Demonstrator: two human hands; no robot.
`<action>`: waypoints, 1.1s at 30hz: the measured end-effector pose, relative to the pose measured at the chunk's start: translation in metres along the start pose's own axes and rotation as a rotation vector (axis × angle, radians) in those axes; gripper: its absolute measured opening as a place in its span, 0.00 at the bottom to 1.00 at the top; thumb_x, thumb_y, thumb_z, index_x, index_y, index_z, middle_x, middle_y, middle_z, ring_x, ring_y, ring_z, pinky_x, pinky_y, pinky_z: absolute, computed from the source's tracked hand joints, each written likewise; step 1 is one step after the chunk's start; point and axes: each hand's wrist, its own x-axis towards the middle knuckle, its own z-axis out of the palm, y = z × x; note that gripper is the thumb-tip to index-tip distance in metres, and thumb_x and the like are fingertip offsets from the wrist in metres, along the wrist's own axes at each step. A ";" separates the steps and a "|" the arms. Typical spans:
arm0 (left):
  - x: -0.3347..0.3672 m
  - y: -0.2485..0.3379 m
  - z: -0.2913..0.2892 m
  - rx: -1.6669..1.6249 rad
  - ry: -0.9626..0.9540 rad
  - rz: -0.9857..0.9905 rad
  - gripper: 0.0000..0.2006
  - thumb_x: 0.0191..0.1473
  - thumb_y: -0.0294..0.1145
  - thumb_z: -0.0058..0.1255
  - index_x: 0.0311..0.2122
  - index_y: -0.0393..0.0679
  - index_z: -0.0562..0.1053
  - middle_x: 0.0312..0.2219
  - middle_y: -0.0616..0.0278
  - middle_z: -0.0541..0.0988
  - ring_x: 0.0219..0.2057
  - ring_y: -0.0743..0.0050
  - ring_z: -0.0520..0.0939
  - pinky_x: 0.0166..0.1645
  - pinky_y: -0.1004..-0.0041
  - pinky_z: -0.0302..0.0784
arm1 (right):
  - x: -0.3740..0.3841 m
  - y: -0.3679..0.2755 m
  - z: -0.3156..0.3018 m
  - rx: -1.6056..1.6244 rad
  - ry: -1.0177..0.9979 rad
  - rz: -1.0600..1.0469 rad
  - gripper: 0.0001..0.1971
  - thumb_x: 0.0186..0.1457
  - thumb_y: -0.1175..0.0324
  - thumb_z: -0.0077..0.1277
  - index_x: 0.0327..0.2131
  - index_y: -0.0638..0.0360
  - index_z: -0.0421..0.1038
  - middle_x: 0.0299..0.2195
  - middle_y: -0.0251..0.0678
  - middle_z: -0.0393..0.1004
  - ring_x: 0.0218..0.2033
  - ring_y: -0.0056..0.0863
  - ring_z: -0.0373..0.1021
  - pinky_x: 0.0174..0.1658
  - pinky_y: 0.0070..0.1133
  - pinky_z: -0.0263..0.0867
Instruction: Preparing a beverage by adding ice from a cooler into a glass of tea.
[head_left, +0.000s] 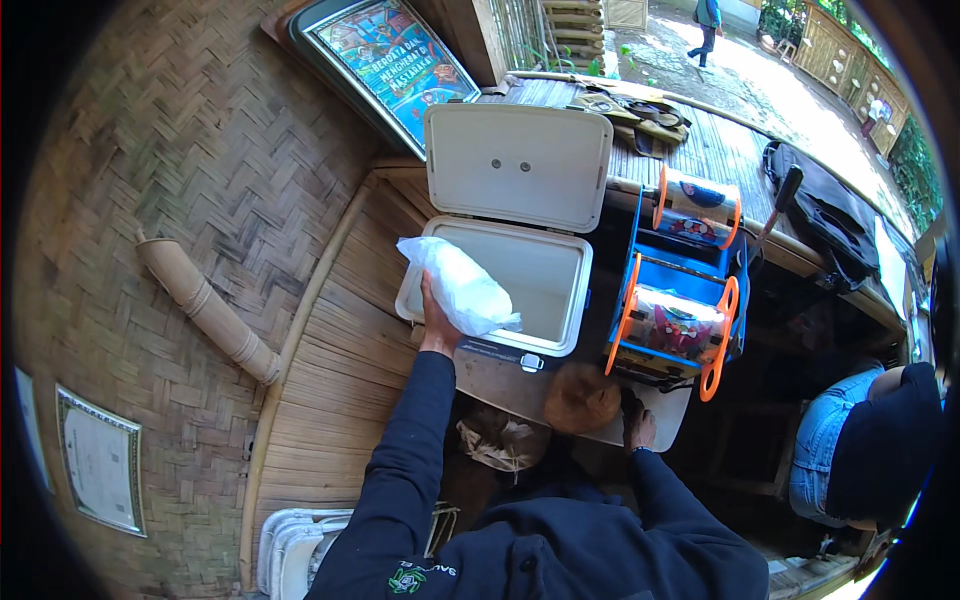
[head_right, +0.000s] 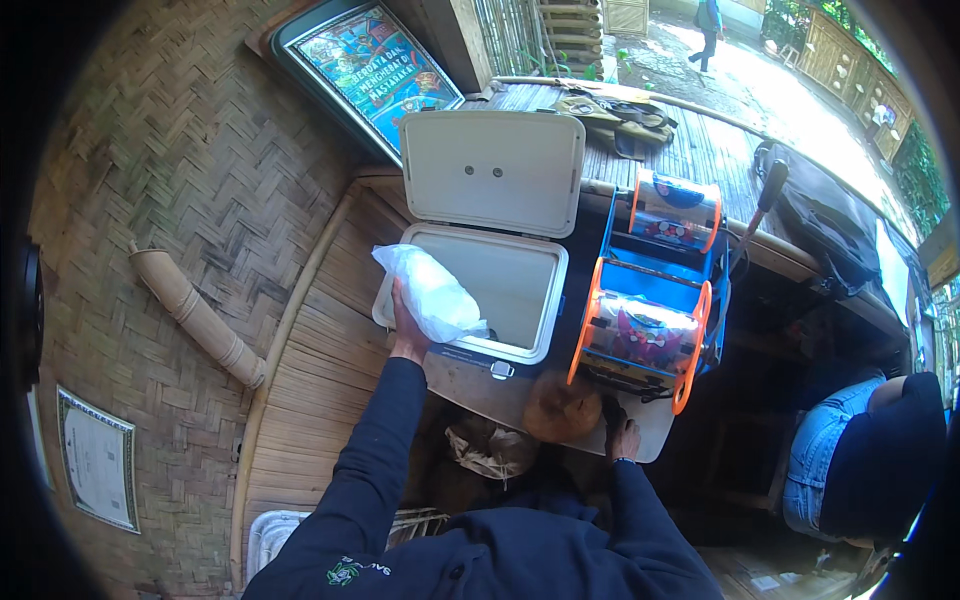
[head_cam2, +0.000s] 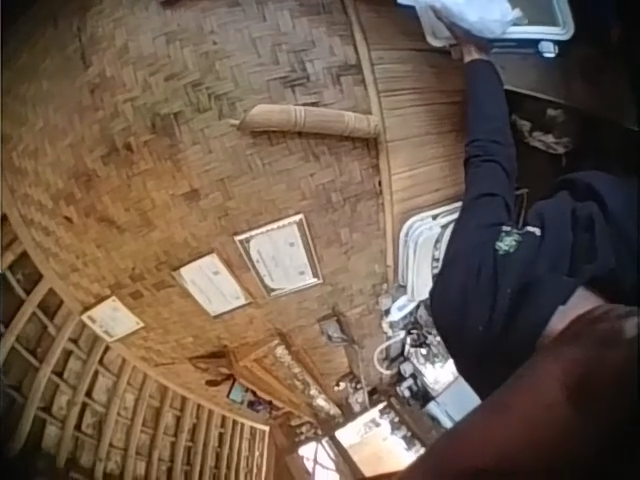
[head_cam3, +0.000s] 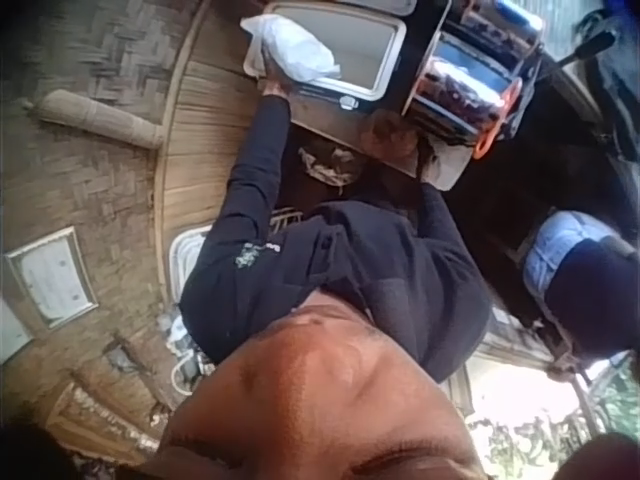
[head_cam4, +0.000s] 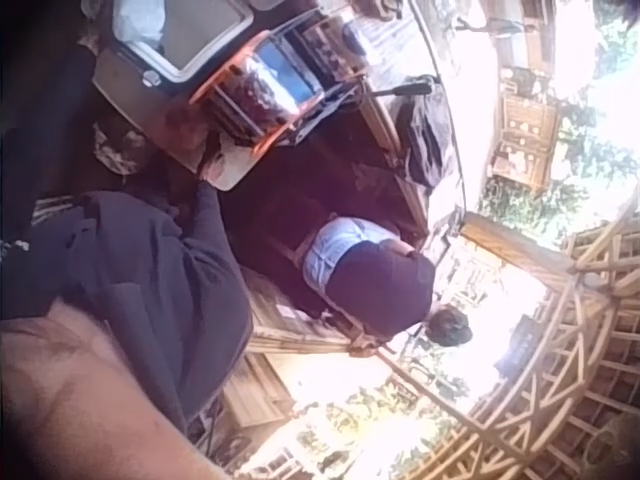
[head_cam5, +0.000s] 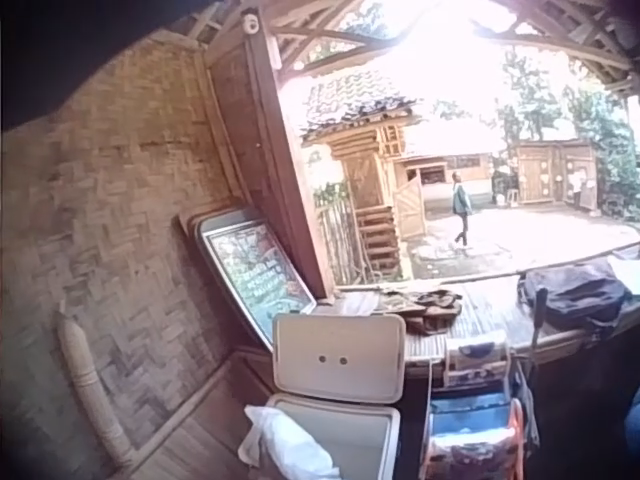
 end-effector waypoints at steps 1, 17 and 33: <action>-0.001 0.001 0.000 0.006 -0.006 -0.007 0.42 0.53 0.72 0.35 0.64 0.51 0.54 0.56 0.57 0.65 0.57 0.54 0.68 0.57 0.51 0.68 | 0.002 -0.002 0.001 -0.002 -0.008 0.025 0.29 0.53 0.62 0.55 0.57 0.54 0.58 0.40 0.49 0.69 0.40 0.52 0.67 0.41 0.42 0.65; 0.010 -0.004 0.003 0.031 0.029 -0.087 0.47 0.48 0.76 0.38 0.65 0.52 0.52 0.58 0.55 0.63 0.58 0.51 0.66 0.58 0.48 0.66 | 0.028 0.004 0.012 0.024 0.045 0.160 0.24 0.50 0.64 0.57 0.51 0.56 0.66 0.50 0.42 0.66 0.49 0.46 0.63 0.49 0.40 0.64; 0.009 -0.016 0.011 -0.159 0.084 0.021 0.41 0.51 0.70 0.44 0.62 0.51 0.58 0.56 0.57 0.66 0.57 0.53 0.68 0.60 0.50 0.64 | 0.017 -0.279 -0.170 0.877 0.298 -0.630 0.27 0.44 0.72 0.63 0.49 0.58 0.65 0.43 0.46 0.68 0.45 0.44 0.67 0.47 0.32 0.67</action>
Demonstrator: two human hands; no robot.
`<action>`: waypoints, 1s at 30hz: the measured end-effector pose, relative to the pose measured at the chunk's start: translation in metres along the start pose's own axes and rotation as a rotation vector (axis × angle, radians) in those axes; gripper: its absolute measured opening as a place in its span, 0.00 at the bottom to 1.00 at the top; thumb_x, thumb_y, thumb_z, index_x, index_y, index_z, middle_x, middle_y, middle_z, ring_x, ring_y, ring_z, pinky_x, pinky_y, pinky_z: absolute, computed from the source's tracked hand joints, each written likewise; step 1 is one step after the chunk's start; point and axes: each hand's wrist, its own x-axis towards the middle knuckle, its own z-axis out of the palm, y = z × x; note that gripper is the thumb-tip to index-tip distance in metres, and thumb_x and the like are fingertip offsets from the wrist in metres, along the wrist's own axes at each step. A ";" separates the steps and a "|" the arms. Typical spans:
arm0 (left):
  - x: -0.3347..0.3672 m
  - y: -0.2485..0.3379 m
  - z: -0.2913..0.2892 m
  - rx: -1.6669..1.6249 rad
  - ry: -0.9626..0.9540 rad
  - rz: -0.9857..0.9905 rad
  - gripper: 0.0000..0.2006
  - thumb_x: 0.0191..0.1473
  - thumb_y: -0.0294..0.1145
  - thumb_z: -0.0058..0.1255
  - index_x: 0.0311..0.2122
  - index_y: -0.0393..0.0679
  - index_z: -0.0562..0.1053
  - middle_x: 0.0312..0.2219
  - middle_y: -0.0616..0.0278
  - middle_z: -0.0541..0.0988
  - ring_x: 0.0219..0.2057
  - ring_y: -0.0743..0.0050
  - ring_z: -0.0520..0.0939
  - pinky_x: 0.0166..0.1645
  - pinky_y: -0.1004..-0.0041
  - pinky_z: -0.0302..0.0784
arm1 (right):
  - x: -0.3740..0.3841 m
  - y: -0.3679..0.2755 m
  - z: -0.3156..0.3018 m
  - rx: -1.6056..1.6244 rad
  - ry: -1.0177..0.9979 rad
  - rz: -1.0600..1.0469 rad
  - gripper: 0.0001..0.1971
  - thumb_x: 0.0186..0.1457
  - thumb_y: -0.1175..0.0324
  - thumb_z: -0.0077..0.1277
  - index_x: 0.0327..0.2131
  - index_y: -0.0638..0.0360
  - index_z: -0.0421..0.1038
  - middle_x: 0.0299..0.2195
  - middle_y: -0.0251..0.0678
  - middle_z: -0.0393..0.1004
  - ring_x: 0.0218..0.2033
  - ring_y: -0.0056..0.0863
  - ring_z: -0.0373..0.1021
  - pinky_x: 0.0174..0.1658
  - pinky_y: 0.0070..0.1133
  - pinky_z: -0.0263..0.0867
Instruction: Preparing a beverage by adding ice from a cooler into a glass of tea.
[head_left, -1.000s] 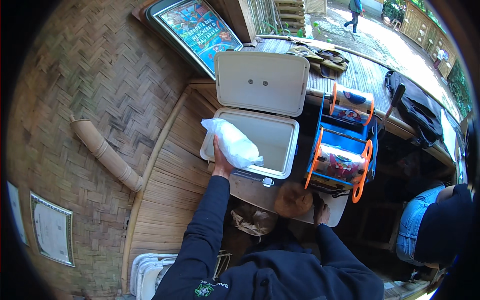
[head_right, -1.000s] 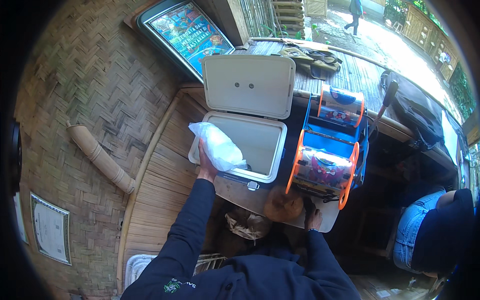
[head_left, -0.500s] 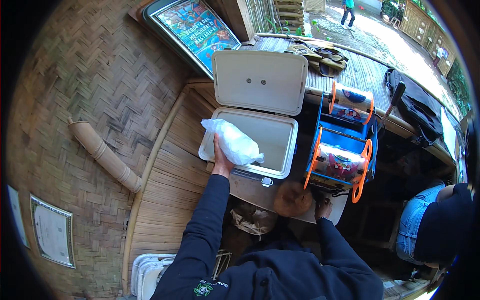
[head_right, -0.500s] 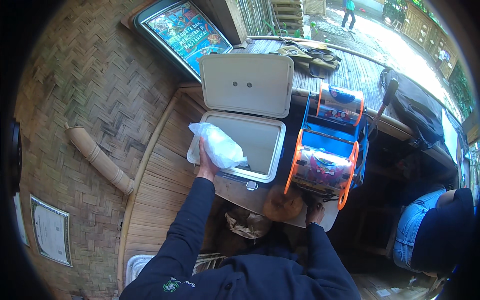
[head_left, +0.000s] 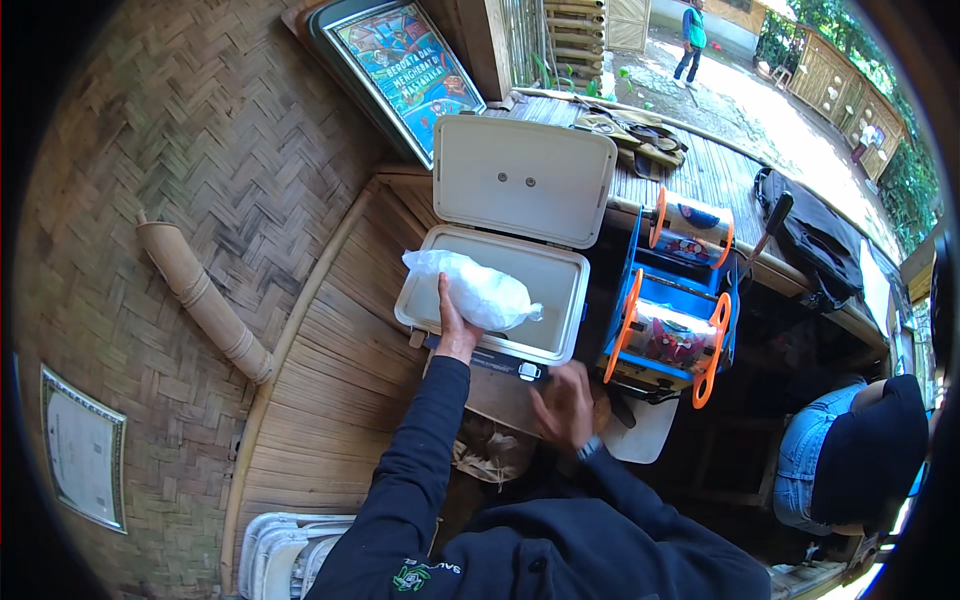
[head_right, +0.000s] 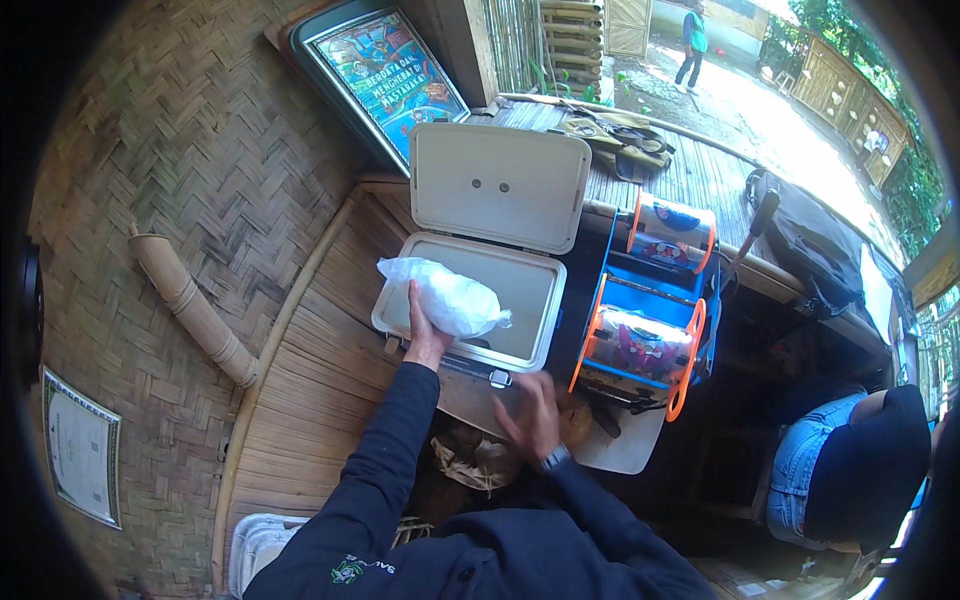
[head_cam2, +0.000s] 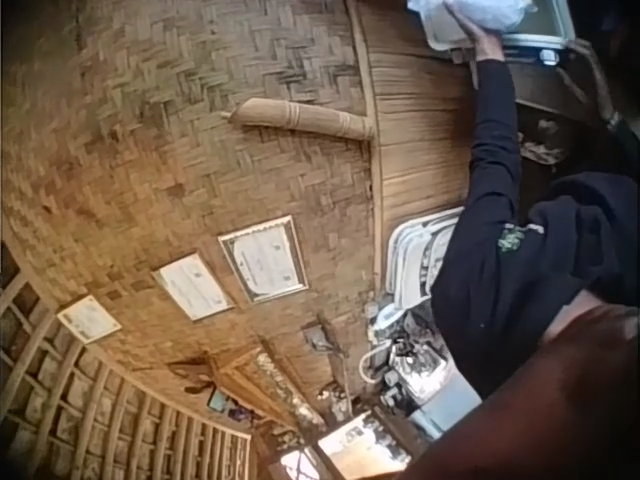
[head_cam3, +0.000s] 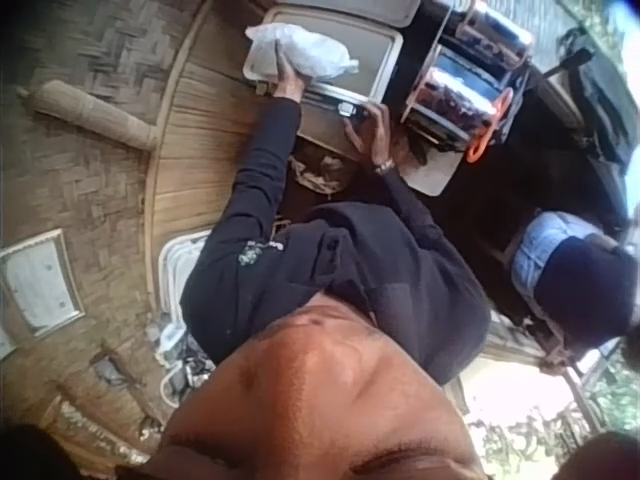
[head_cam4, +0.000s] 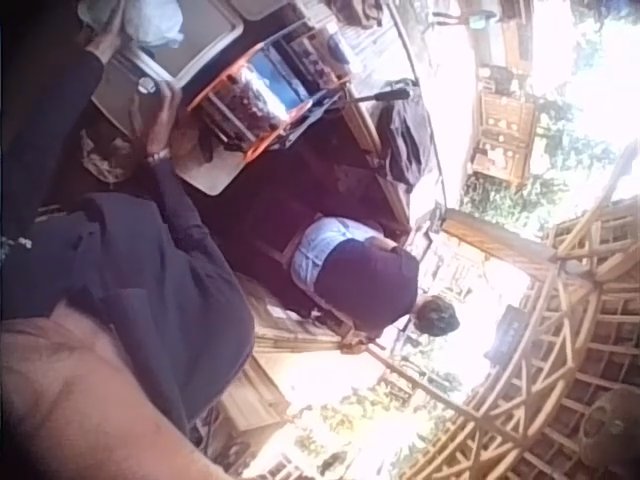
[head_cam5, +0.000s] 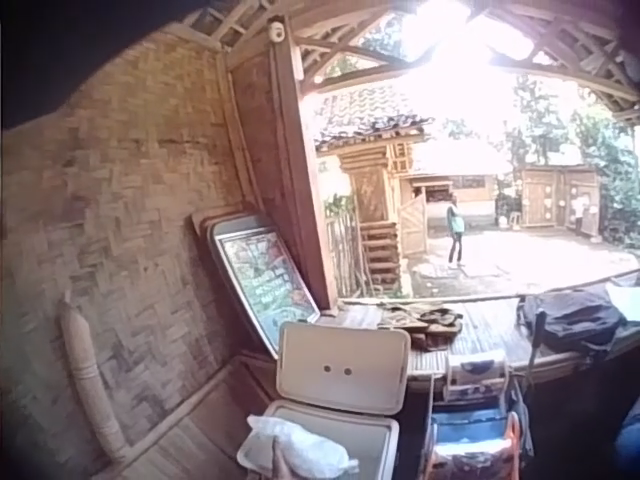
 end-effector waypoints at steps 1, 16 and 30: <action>-0.004 -0.001 0.006 -0.034 0.003 -0.012 0.40 0.51 0.69 0.44 0.61 0.51 0.59 0.55 0.57 0.67 0.56 0.53 0.68 0.59 0.50 0.65 | 0.035 -0.005 0.012 -0.157 0.023 -0.068 0.34 0.44 0.67 0.64 0.55 0.56 0.60 0.50 0.50 0.64 0.53 0.47 0.62 0.52 0.35 0.63; -0.020 0.003 -0.011 -0.017 -0.014 0.004 0.35 0.53 0.58 0.54 0.60 0.50 0.60 0.52 0.59 0.70 0.53 0.60 0.71 0.55 0.54 0.69 | 0.122 0.048 0.070 0.256 -0.192 0.328 0.44 0.37 0.48 0.68 0.56 0.56 0.62 0.49 0.48 0.69 0.51 0.40 0.68 0.53 0.33 0.66; 0.020 0.104 -0.038 0.513 -0.175 0.001 0.41 0.43 0.46 0.67 0.61 0.57 0.59 0.53 0.60 0.69 0.54 0.58 0.71 0.53 0.51 0.71 | 0.128 0.048 0.055 0.850 -0.189 0.837 0.37 0.48 0.52 0.62 0.59 0.53 0.58 0.50 0.39 0.65 0.49 0.37 0.67 0.39 0.40 0.71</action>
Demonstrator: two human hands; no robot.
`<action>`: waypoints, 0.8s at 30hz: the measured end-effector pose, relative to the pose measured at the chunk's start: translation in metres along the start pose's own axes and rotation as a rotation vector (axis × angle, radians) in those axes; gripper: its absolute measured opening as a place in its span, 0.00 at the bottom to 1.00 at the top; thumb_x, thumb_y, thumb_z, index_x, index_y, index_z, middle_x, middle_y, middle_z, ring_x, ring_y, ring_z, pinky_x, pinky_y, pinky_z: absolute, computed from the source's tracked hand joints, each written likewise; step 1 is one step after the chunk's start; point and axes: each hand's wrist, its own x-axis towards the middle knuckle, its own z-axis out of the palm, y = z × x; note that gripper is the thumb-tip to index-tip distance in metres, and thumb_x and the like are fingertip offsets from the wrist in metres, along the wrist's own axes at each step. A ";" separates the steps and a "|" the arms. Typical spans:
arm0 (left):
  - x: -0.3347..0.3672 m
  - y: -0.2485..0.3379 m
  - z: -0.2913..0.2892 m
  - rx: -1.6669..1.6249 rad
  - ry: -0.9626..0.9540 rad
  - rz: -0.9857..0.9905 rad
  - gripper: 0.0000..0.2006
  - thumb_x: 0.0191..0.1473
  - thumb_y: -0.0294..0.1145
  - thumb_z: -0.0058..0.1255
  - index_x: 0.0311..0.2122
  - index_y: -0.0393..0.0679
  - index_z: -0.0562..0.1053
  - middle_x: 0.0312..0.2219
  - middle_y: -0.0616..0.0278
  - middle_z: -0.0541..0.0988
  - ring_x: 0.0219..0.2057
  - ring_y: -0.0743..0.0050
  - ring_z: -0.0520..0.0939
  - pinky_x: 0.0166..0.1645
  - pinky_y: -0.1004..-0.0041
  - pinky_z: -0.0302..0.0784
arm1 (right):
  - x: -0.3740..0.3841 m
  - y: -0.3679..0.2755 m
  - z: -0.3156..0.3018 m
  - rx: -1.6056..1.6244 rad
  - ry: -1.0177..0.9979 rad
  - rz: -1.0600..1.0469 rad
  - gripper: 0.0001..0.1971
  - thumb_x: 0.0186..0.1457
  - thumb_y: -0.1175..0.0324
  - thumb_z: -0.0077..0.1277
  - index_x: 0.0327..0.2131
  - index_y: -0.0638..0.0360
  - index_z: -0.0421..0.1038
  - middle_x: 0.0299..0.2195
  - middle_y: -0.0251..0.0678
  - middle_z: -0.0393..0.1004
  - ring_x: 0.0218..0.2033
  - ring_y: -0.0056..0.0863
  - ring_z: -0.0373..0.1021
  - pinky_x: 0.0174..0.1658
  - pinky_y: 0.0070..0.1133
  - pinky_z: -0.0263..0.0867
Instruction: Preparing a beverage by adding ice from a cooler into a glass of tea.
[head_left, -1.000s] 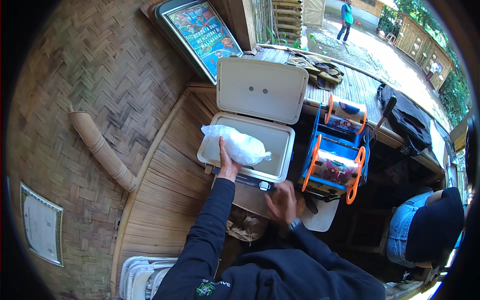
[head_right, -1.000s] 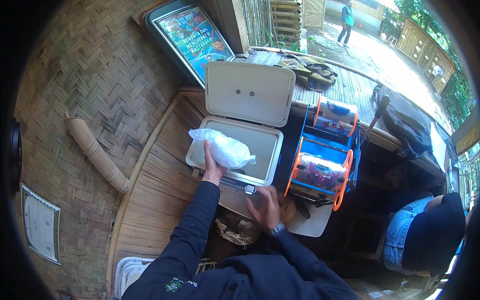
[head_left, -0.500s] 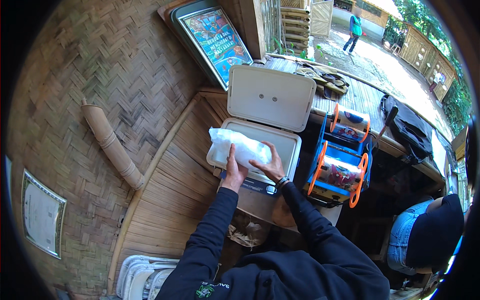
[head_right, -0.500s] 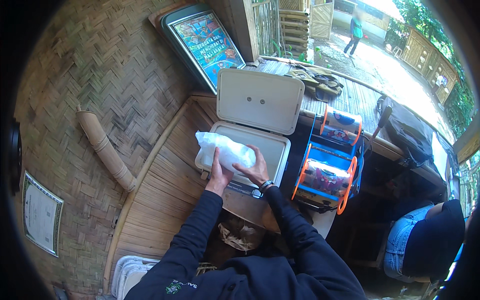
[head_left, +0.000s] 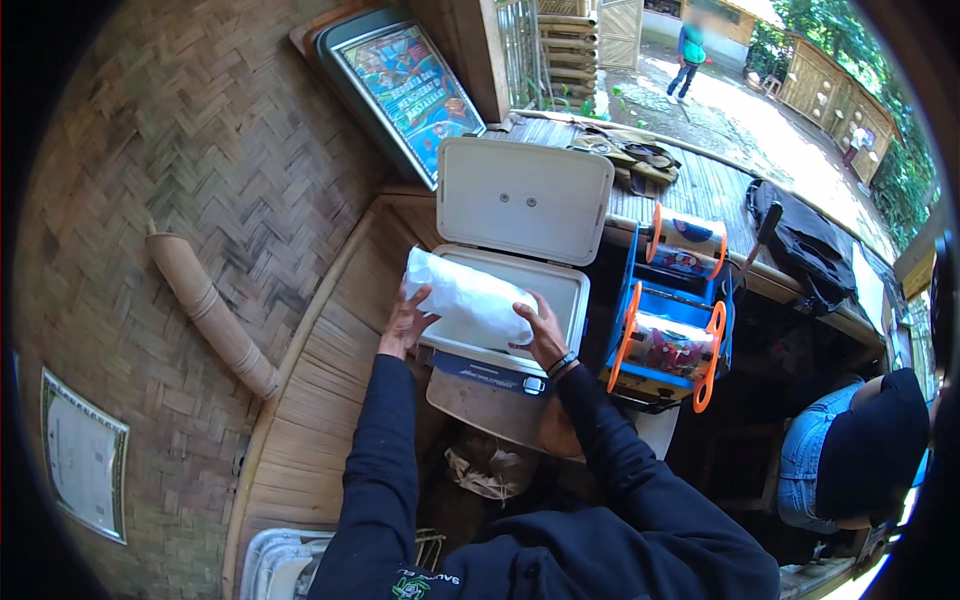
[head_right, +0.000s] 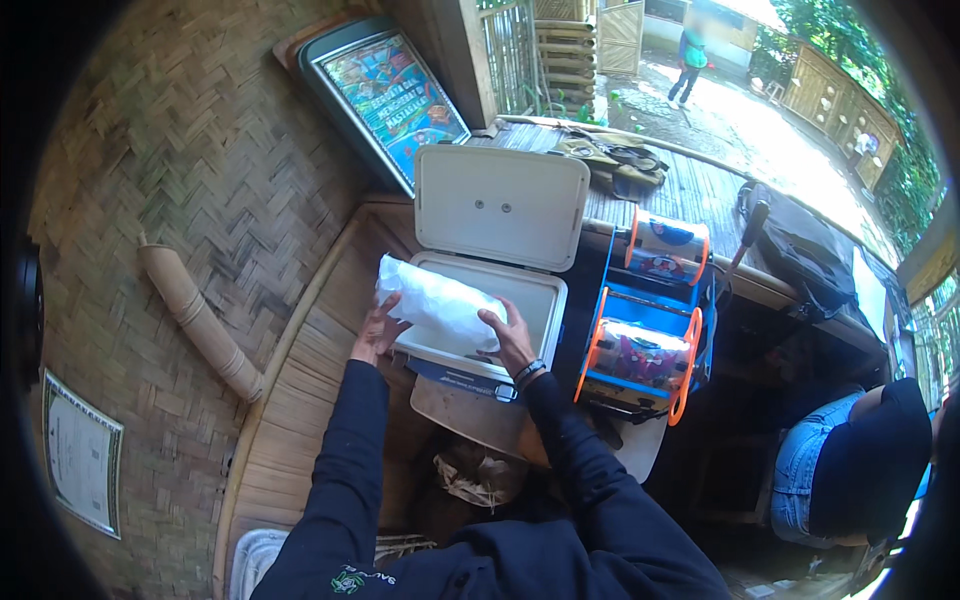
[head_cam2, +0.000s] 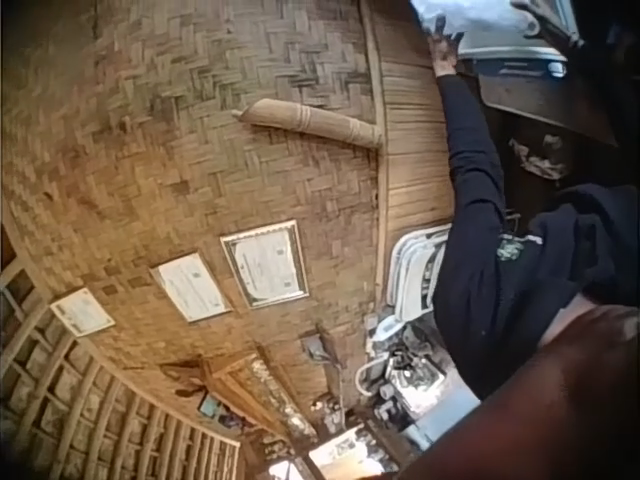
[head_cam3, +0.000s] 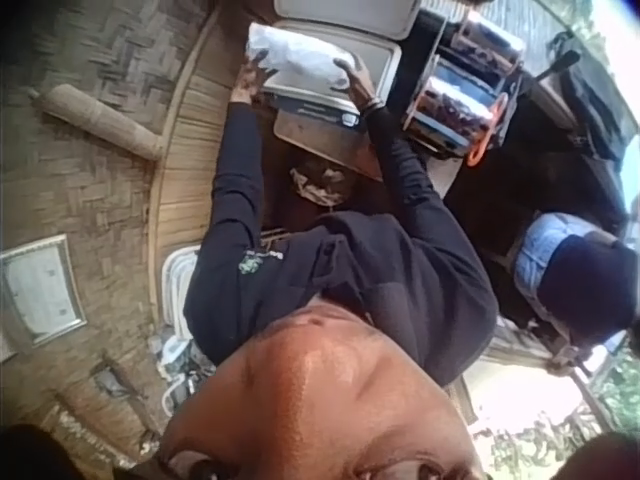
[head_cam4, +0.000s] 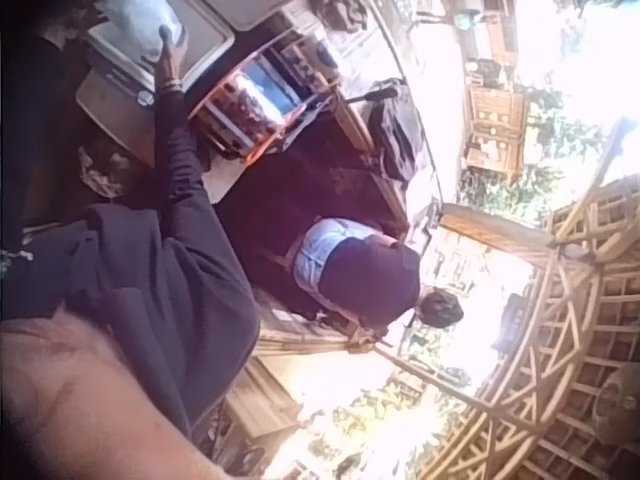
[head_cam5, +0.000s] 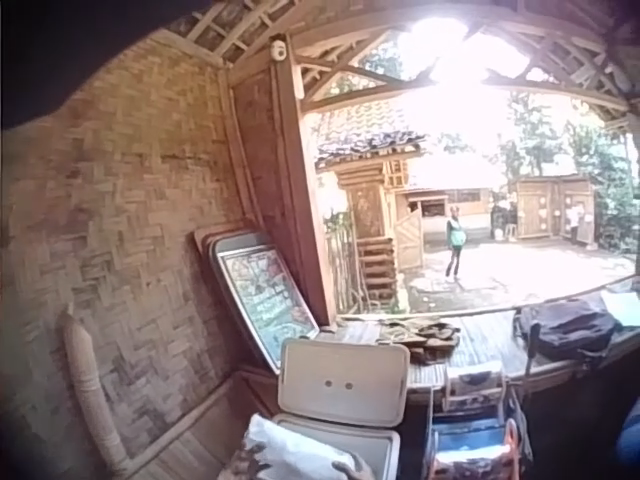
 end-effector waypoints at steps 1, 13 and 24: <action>0.001 0.011 0.011 -0.006 -0.023 -0.014 0.41 0.43 0.46 0.67 0.61 0.57 0.59 0.53 0.60 0.69 0.54 0.58 0.71 0.53 0.51 0.71 | 0.002 0.002 -0.012 0.043 -0.006 0.030 0.38 0.48 0.51 0.62 0.59 0.52 0.57 0.50 0.39 0.65 0.49 0.37 0.67 0.37 0.40 0.71; 0.003 0.061 0.001 0.675 -0.269 -0.040 0.34 0.38 0.45 0.73 0.48 0.36 0.73 0.41 0.62 0.79 0.44 0.74 0.77 0.51 0.71 0.72 | -0.014 -0.028 -0.003 -0.328 -0.126 -0.017 0.46 0.43 0.51 0.67 0.61 0.48 0.51 0.57 0.42 0.54 0.52 0.41 0.65 0.41 0.35 0.77; -0.031 0.056 0.021 0.633 -0.201 -0.008 0.36 0.34 0.35 0.75 0.51 0.37 0.70 0.44 0.61 0.78 0.45 0.74 0.78 0.53 0.72 0.73 | -0.031 -0.028 0.008 -0.562 -0.040 -0.159 0.47 0.34 0.51 0.70 0.58 0.55 0.58 0.53 0.44 0.62 0.45 0.37 0.71 0.31 0.26 0.77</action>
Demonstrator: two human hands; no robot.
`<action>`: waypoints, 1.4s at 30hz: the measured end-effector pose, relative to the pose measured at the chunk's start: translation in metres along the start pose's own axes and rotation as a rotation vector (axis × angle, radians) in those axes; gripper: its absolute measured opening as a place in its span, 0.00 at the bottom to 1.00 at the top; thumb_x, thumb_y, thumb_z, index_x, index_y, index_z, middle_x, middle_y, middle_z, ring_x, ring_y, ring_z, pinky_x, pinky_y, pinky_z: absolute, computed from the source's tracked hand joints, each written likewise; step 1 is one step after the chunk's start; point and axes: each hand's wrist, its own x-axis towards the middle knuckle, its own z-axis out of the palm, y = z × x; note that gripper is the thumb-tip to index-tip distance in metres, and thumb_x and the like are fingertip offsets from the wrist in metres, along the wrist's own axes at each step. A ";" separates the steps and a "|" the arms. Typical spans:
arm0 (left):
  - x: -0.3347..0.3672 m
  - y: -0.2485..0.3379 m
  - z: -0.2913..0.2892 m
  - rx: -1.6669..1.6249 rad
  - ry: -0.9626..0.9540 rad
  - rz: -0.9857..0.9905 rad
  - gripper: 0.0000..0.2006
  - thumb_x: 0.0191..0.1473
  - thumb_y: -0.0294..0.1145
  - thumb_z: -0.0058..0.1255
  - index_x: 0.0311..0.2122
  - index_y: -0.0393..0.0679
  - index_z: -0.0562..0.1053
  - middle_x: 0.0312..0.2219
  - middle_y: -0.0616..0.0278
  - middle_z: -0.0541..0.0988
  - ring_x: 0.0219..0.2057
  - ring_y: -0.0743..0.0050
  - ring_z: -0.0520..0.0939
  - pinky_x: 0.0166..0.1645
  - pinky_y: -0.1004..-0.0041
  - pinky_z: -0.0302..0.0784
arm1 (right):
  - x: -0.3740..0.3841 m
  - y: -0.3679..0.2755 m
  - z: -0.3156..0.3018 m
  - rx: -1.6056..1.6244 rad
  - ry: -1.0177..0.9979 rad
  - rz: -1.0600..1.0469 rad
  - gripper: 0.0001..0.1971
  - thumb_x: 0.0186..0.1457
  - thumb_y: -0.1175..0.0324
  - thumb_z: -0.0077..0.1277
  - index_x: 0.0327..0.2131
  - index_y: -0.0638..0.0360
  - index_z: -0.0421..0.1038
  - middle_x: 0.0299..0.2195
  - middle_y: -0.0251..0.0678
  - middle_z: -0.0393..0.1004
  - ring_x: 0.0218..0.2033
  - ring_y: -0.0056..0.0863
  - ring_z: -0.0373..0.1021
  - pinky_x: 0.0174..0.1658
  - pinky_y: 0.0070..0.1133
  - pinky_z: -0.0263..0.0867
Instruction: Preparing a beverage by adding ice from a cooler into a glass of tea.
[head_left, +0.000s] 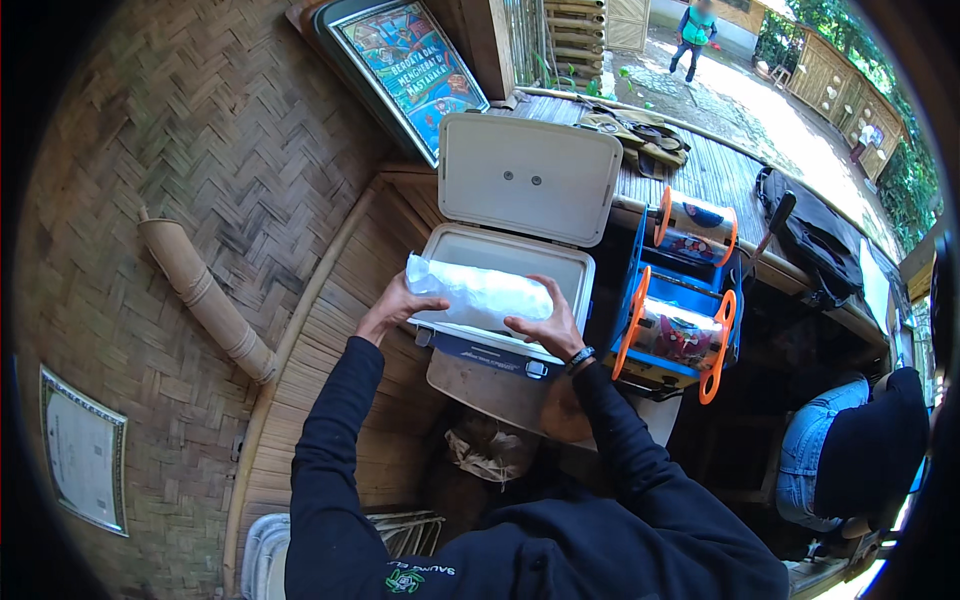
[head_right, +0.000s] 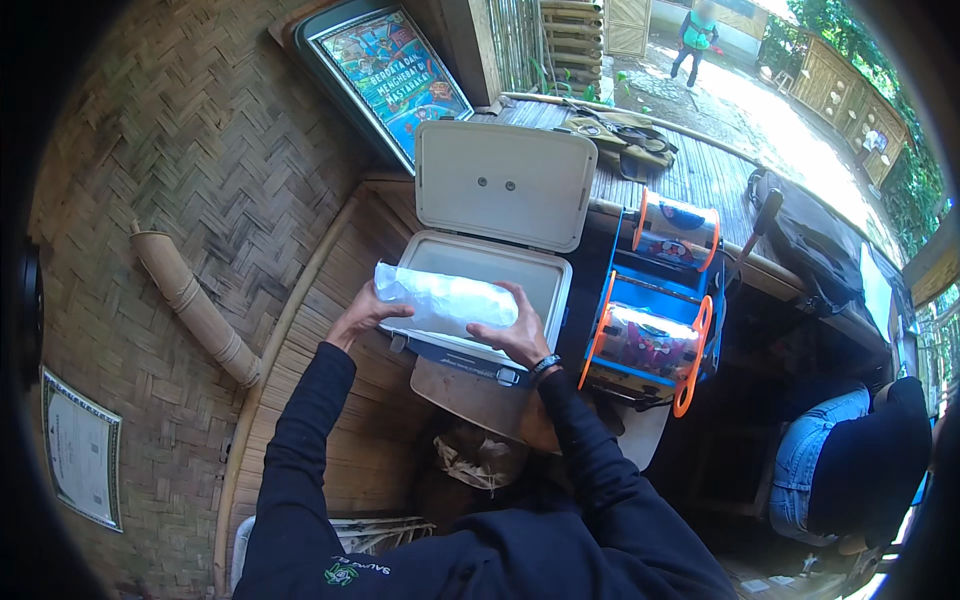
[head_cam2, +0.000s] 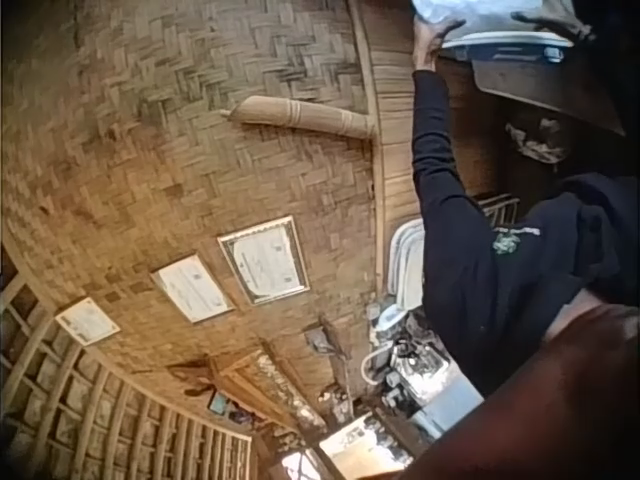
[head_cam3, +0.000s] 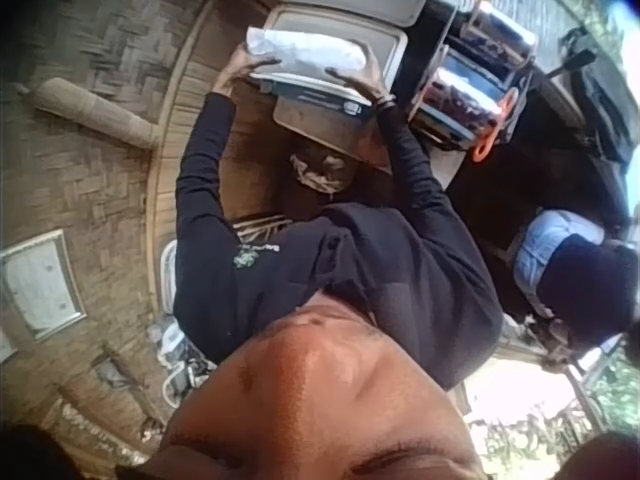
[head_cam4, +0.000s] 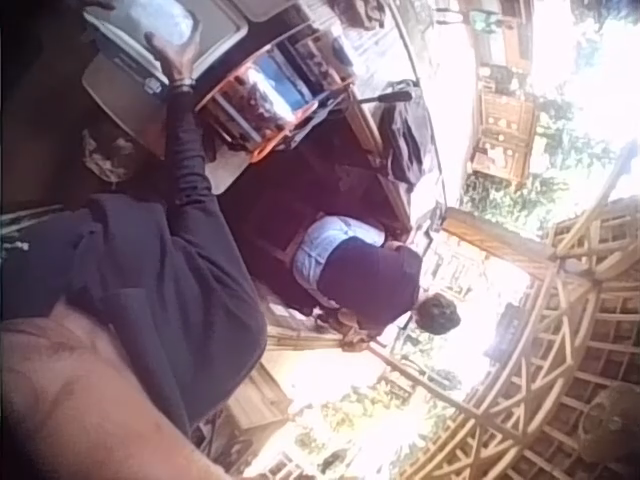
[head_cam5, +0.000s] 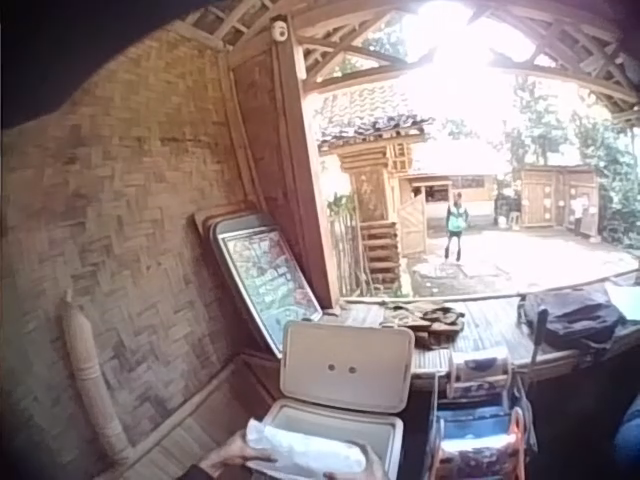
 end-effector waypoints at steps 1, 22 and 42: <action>0.001 0.003 -0.001 -0.015 0.022 -0.018 0.36 0.34 0.34 0.75 0.50 0.37 0.70 0.44 0.61 0.78 0.45 0.74 0.78 0.52 0.72 0.74 | 0.001 0.002 0.004 -0.003 0.029 0.009 0.47 0.34 0.51 0.70 0.58 0.55 0.58 0.53 0.44 0.62 0.43 0.36 0.72 0.30 0.24 0.77; 0.022 -0.014 0.010 0.067 0.153 0.055 0.33 0.36 0.33 0.74 0.48 0.37 0.70 0.40 0.62 0.79 0.43 0.75 0.78 0.49 0.73 0.75 | 0.042 0.031 0.001 -0.239 0.192 -0.124 0.47 0.35 0.42 0.67 0.55 0.62 0.63 0.50 0.53 0.70 0.51 0.47 0.70 0.53 0.34 0.67; 0.000 -0.009 0.009 0.096 0.141 0.243 0.38 0.32 0.32 0.76 0.51 0.41 0.68 0.41 0.64 0.78 0.43 0.78 0.77 0.50 0.74 0.76 | 0.030 0.010 0.008 -0.143 0.084 0.124 0.51 0.32 0.46 0.71 0.56 0.63 0.57 0.45 0.48 0.71 0.44 0.35 0.72 0.42 0.30 0.72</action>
